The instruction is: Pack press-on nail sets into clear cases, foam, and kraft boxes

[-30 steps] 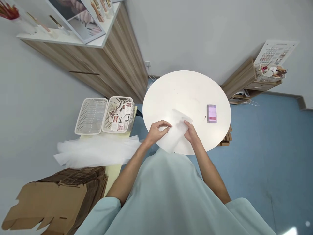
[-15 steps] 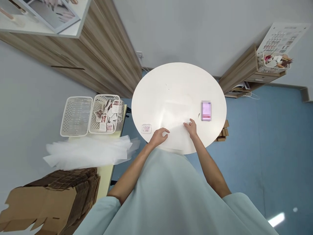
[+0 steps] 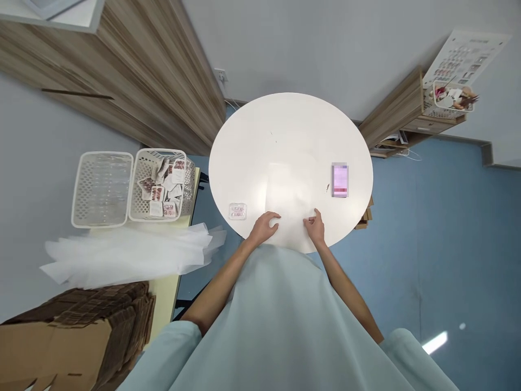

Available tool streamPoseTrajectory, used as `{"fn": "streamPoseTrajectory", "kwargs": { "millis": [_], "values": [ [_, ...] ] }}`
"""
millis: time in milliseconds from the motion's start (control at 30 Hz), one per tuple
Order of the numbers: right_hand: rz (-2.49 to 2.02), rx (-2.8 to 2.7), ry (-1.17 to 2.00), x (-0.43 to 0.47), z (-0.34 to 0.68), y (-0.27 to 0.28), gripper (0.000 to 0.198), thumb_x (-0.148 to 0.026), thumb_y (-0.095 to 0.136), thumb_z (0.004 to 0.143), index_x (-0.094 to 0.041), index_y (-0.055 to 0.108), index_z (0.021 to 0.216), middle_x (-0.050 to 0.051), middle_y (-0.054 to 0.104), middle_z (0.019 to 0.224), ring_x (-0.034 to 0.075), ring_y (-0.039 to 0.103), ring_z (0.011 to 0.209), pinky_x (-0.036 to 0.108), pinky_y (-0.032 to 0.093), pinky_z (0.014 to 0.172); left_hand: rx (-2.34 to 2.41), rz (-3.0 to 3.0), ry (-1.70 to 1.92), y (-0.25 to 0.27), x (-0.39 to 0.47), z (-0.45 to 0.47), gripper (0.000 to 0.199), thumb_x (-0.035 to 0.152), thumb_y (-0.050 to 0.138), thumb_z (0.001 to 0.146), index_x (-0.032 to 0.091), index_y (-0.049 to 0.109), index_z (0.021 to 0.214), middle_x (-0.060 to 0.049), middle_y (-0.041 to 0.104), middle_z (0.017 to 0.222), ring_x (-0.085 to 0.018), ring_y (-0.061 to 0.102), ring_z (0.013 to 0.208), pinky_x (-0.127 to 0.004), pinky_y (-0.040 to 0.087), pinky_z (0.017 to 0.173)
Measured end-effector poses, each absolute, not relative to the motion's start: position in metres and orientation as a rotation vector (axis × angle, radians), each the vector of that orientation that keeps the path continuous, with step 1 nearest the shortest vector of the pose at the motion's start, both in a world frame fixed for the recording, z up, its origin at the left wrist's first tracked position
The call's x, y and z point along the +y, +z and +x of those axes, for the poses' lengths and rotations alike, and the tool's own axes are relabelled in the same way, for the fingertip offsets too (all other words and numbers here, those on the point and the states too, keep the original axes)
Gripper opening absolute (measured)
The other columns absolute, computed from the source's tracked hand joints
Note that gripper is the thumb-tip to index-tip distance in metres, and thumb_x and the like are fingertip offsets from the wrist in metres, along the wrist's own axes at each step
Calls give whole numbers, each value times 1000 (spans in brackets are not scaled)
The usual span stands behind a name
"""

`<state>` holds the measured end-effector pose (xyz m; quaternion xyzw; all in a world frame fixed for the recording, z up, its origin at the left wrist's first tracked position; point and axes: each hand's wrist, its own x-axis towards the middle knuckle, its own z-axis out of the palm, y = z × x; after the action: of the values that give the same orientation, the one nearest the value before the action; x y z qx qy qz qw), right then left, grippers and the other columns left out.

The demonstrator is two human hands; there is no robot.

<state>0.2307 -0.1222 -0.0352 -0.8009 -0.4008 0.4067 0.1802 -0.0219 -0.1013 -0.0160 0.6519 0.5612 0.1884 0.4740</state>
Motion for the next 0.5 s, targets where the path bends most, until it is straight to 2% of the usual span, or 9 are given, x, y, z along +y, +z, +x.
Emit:
{"fn": "streamPoseTrajectory", "kwargs": {
  "millis": [167, 300, 500],
  "values": [
    [-2286, -1223, 1100, -105, 235, -33, 72, -35, 61, 92, -16, 43, 158, 9, 75, 113, 25, 71, 99, 35, 54, 88, 1563, 1805, 580, -13, -92, -71, 37, 22, 61, 93, 24, 65, 130, -9, 68, 138, -28, 61, 134, -50, 46, 121],
    [-2264, -1321, 1061, -85, 240, -32, 67, -35, 62, 93, -18, 46, 156, 8, 76, 111, 25, 71, 99, 37, 54, 89, 1750, 1855, 381, -19, -80, -129, 52, 24, 73, 85, 20, 61, 135, -14, 60, 151, -38, 48, 149, -58, 41, 124],
    [-2268, -1325, 1037, -95, 241, -31, 76, -43, 67, 90, -17, 43, 157, 9, 75, 114, 26, 71, 98, 37, 54, 89, 1695, 1896, 192, -24, -85, -160, 55, 17, 68, 79, 24, 64, 134, -14, 59, 152, -37, 53, 144, -51, 46, 119]
  ]
}}
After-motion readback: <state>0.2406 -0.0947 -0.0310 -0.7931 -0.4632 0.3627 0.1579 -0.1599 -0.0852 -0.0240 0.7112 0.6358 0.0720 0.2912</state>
